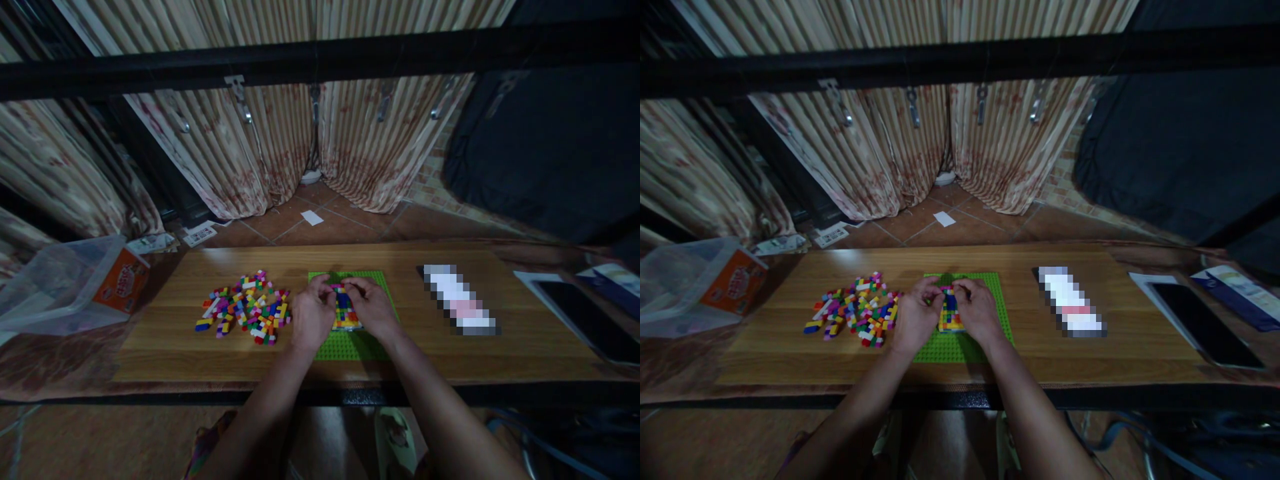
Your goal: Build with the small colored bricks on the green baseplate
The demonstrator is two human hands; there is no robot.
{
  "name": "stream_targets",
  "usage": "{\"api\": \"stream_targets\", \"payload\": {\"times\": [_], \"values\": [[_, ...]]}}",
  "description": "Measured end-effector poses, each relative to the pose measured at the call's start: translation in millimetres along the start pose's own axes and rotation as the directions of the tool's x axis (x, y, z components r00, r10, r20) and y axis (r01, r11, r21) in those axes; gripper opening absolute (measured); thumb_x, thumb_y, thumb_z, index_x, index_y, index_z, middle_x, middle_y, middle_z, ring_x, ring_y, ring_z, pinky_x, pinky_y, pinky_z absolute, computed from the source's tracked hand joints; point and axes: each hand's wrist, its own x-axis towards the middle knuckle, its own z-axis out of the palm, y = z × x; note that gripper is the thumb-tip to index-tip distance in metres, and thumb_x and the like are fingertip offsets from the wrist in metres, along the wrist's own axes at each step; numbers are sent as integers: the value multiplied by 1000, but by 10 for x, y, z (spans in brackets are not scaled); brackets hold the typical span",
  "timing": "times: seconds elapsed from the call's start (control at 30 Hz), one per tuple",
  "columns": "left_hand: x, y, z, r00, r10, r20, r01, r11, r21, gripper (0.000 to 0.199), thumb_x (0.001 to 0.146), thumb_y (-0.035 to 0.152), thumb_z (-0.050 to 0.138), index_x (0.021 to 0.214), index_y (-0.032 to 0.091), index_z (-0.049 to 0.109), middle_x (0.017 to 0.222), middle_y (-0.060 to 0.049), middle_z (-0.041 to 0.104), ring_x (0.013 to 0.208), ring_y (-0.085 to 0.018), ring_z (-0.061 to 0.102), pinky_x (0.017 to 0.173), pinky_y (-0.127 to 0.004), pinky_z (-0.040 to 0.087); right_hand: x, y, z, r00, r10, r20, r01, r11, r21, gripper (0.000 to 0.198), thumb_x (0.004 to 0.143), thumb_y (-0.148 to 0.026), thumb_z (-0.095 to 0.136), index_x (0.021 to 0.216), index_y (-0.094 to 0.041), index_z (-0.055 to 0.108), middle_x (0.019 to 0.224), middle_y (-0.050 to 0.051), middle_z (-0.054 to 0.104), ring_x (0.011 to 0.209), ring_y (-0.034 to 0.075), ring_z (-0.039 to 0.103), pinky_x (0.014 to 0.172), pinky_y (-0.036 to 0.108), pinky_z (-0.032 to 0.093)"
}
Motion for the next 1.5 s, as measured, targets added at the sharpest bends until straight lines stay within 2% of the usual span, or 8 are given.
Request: {"api": "stream_targets", "payload": {"times": [0.13, 0.3, 0.47, 1.17, 1.5], "values": [[-13, 22, 6, 1000, -2, -10, 2, 1000, 18, 30, 80, 13, 57, 110, 18, 60, 83, -1, 73, 78, -14, 69, 77, -27, 52, -9, -38, 1, 1000, 14, 3, -14, 1000, -27, 28, 83, -35, 51, 94, -19, 71, 98, 9, 66, 85, 20, 63, 81, 34, 49], [-22, 18, 25, 1000, 12, -16, -11, 999, 46, 32, 80, 12, 56, 112, 18, 59, 83, -2, 73, 77, -16, 69, 75, -27, 52, -12, -100, 11, 999, 30, -17, -32, 987, -159, 28, 81, -37, 55, 95, -19, 72, 99, 10, 66, 84, 21, 63, 78, 35, 49], [-25, 27, 28, 1000, 9, -23, -8, 997, 74, 35, 80, 11, 55, 114, 19, 59, 86, -2, 73, 78, -15, 69, 76, -27, 52, 3, -158, -4, 995, 98, 18, -92, 970, -225, 27, 82, -36, 56, 96, -19, 72, 101, 10, 65, 86, 21, 63, 80, 34, 48], [-39, 111, 60, 998, -21, -51, 26, 994, 107, 37, 80, 9, 52, 116, 17, 58, 83, -3, 72, 77, -17, 68, 77, -28, 51, 24, -158, 43, 985, 169, -38, -173, 975, -139, 19, 75, -33, 59, 85, -23, 72, 93, 5, 67, 85, 20, 62, 79, 32, 48], [-51, 95, 51, 998, -17, -53, 23, 994, 109, 37, 81, 11, 53, 117, 17, 56, 84, -3, 73, 79, -17, 69, 77, -29, 53, 12, -113, 46, 992, 124, -19, -125, 981, -147, 20, 77, -34, 58, 88, -23, 71, 93, 6, 64, 86, 20, 61, 81, 34, 47]]}}
